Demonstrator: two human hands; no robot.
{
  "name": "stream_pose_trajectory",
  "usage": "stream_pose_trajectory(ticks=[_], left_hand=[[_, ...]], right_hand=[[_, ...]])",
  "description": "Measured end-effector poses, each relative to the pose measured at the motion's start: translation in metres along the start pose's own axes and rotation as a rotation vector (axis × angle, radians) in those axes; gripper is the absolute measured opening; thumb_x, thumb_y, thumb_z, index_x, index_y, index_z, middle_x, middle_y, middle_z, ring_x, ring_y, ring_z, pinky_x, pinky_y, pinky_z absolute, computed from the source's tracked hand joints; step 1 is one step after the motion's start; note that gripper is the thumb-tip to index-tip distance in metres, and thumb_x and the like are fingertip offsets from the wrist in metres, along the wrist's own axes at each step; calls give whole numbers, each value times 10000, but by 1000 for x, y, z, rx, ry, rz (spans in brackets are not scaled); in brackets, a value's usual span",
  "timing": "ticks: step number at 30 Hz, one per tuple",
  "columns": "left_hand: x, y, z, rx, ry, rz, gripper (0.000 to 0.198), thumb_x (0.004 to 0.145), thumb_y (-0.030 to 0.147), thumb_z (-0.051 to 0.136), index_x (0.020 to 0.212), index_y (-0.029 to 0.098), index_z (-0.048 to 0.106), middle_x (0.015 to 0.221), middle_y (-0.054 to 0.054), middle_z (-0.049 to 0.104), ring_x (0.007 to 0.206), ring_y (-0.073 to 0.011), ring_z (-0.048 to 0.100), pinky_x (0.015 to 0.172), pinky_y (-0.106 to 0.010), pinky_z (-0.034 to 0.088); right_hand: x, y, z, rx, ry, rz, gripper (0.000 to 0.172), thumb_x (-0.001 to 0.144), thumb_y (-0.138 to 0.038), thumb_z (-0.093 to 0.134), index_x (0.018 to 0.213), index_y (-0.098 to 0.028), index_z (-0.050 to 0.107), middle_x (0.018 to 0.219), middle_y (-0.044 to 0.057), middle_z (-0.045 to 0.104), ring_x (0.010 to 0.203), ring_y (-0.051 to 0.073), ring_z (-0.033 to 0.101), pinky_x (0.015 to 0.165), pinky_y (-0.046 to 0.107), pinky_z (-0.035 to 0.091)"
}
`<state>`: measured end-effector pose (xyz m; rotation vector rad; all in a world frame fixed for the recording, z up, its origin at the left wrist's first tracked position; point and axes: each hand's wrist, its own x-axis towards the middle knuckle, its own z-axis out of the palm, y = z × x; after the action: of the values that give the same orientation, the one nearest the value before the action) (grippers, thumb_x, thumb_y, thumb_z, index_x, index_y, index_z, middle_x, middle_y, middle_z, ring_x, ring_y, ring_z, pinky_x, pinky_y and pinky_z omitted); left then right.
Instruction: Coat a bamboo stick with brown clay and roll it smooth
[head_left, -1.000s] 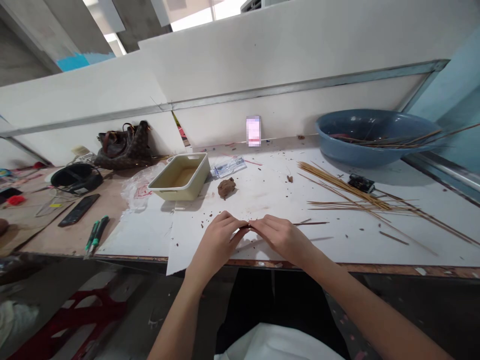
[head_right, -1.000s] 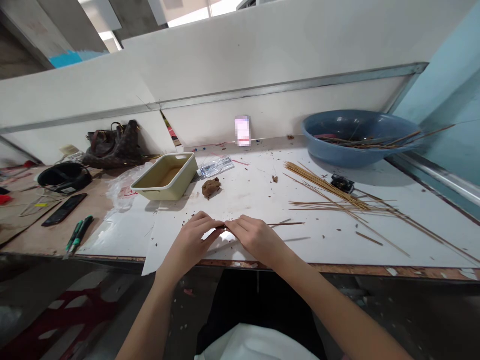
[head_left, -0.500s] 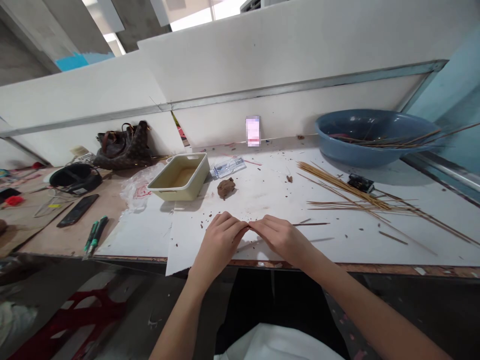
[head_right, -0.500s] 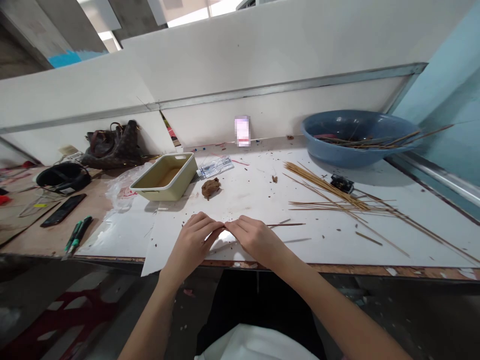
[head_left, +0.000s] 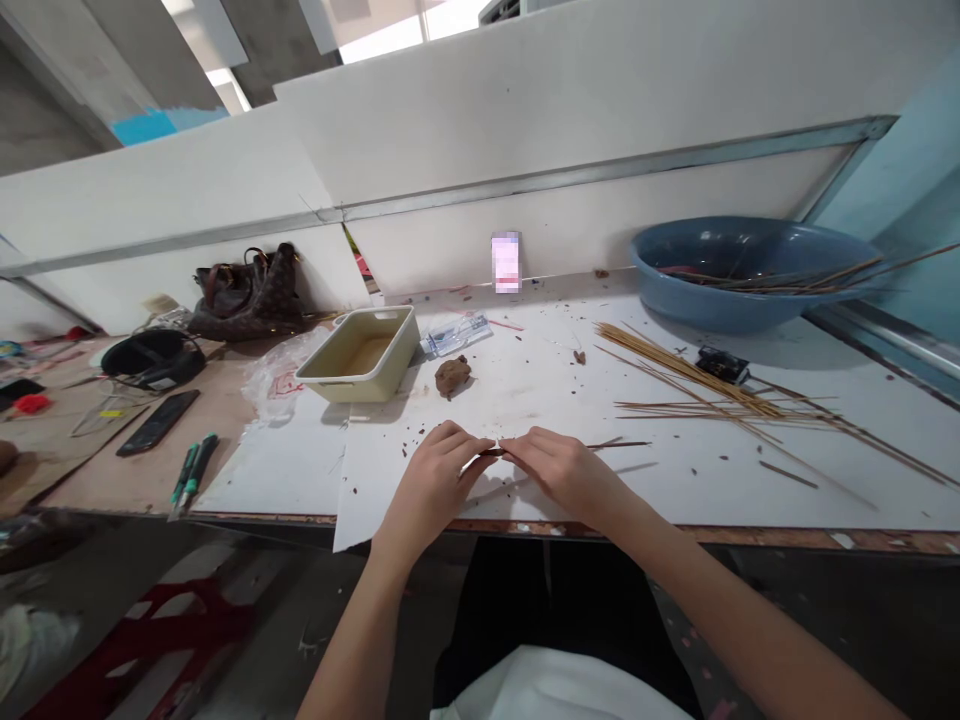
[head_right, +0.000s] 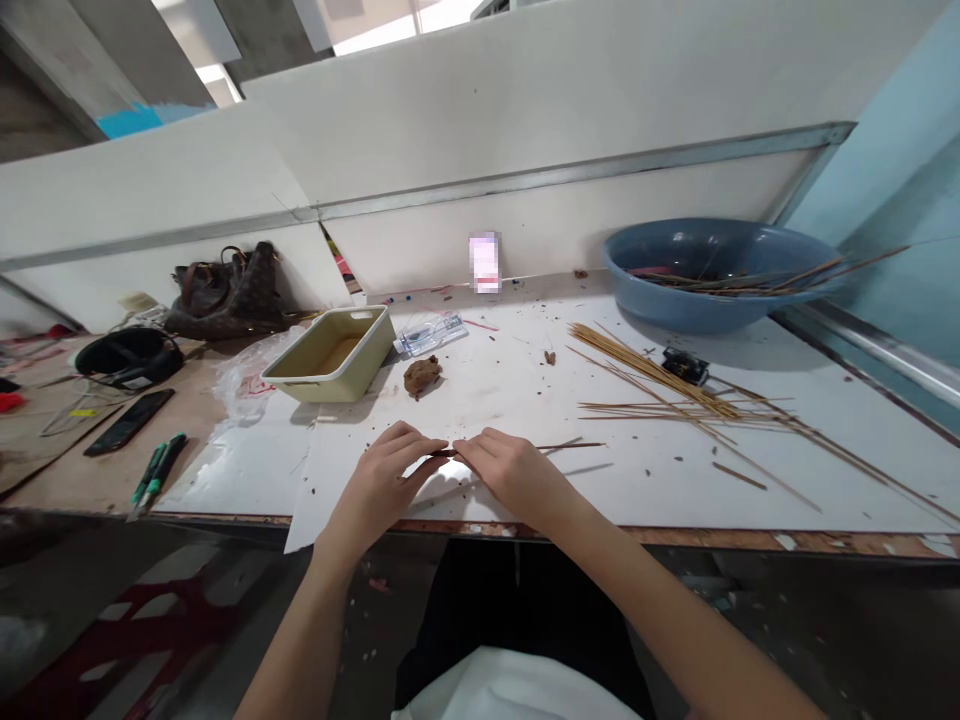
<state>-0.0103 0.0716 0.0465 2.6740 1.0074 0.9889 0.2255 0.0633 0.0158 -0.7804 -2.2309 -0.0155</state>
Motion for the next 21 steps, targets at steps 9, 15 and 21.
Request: stream_pose_trajectory(ticks=[9, 15, 21], left_hand=[[1, 5, 3, -27, 73, 11, 128, 1051, 204, 681, 1166, 216, 735, 922, -46, 774, 871, -212, 627, 764, -359, 582], [-1, 6, 2, -33, 38, -9, 117, 1061, 213, 663, 1142, 212, 747, 927, -57, 773, 882, -219, 625, 770, -376, 581], [-1, 7, 1, -48, 21, -6, 117, 1060, 206, 663, 1142, 205, 746, 953, -61, 773, 900, -221, 609, 783, -378, 567]], right_hand=[[2, -5, -2, 23, 38, -26, 287, 1091, -115, 512, 1349, -133, 635, 1054, 133, 791, 895, 251, 728, 810, 412, 635], [1, -5, 1, 107, 91, 14, 216, 1087, -143, 563, 1261, -151, 691, 942, 94, 783, 829, 223, 722, 758, 375, 628], [-1, -3, 4, 156, 88, 18, 215, 1076, -125, 591, 1266, -154, 688, 964, 95, 783, 842, 213, 719, 767, 370, 622]])
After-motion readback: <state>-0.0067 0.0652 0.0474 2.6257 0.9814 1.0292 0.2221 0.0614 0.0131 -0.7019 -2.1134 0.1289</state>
